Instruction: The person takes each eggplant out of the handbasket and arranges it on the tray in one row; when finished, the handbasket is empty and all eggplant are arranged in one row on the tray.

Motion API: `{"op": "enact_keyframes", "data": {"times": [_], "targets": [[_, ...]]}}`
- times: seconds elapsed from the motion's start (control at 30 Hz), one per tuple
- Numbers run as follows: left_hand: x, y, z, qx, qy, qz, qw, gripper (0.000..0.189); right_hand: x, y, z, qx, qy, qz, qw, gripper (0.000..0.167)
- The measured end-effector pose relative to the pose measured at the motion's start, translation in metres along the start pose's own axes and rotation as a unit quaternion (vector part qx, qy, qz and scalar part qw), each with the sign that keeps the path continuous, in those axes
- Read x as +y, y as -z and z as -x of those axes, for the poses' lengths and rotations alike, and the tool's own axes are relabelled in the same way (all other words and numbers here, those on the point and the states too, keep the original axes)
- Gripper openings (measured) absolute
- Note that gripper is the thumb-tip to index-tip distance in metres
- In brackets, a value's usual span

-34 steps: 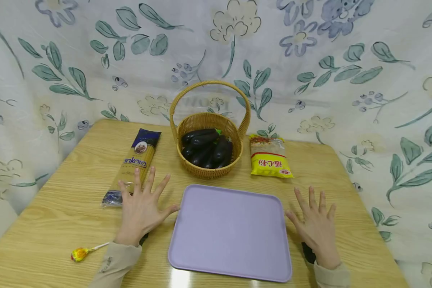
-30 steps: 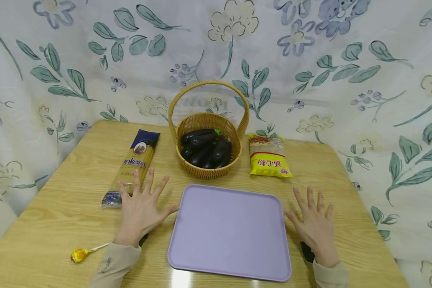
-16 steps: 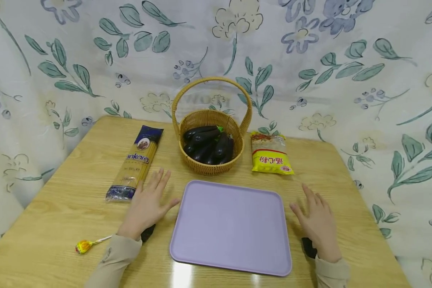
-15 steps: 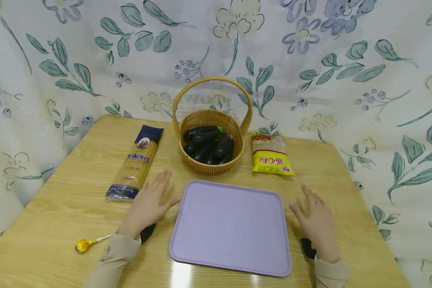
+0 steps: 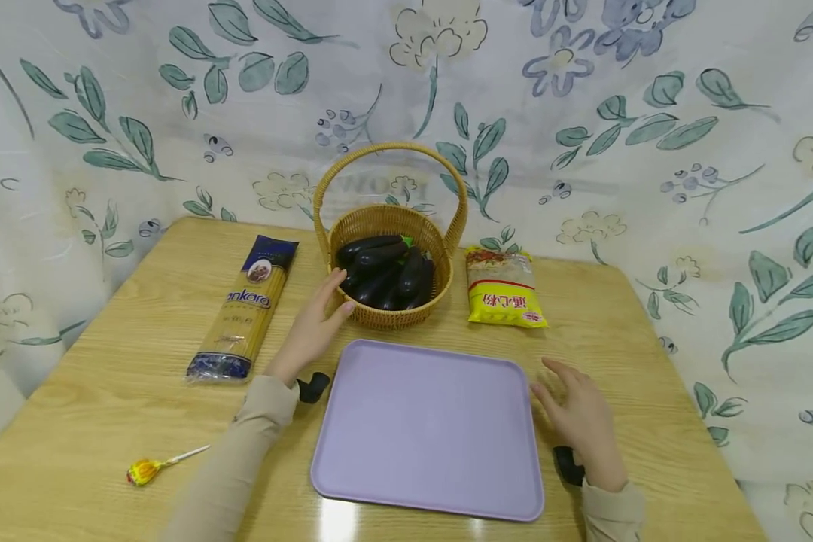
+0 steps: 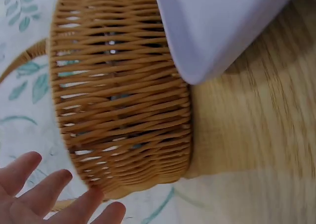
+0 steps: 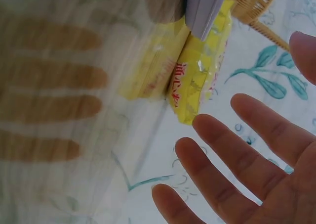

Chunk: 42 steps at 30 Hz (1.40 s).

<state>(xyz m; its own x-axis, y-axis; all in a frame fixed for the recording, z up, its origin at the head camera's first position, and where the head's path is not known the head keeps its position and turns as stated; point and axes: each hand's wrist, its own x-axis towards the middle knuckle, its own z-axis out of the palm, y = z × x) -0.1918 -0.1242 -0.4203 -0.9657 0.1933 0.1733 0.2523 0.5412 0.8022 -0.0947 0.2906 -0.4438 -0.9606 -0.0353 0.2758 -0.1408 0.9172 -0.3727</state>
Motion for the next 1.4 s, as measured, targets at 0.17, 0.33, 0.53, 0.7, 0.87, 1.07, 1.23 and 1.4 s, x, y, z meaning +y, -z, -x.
{"op": "enact_keyframes", "data": {"times": [0.17,0.33,0.53,0.7,0.87,1.07,1.23,1.4], "targets": [[-0.010,-0.005,-0.007,-0.001,0.012,0.024,0.9996,0.065,-0.002,-0.002,-0.003,-0.011,-0.005,-0.006,0.9999,0.045],[-0.018,-0.012,-0.013,-0.014,0.014,0.011,0.9998,0.072,-0.003,-0.002,-0.005,-0.009,-0.001,-0.032,0.9995,0.043],[-0.015,-0.012,-0.016,-0.015,0.020,0.017,0.9995,0.074,-0.009,-0.002,-0.013,-0.012,0.006,-0.108,0.9940,0.039],[-0.012,-0.011,-0.017,-0.015,0.025,0.017,0.9994,0.073,-0.024,0.001,-0.035,-0.037,0.013,-0.165,0.9856,0.039],[-0.011,-0.009,-0.018,-0.017,0.024,0.005,0.9995,0.071,-0.049,0.007,-0.066,-0.061,0.031,-0.181,0.9811,0.041],[-0.012,-0.007,-0.026,-0.015,0.038,-0.001,0.9992,0.070,-0.078,0.009,-0.099,-0.075,0.048,-0.229,0.9693,0.041],[-0.016,-0.007,-0.029,-0.004,0.034,0.002,0.9994,0.071,-0.099,0.001,-0.121,-0.079,0.049,-0.244,0.9653,0.038],[-0.016,-0.009,-0.028,-0.016,0.034,0.020,0.9991,0.073,-0.113,-0.010,-0.131,-0.071,0.036,-0.263,0.9616,0.038]]}}
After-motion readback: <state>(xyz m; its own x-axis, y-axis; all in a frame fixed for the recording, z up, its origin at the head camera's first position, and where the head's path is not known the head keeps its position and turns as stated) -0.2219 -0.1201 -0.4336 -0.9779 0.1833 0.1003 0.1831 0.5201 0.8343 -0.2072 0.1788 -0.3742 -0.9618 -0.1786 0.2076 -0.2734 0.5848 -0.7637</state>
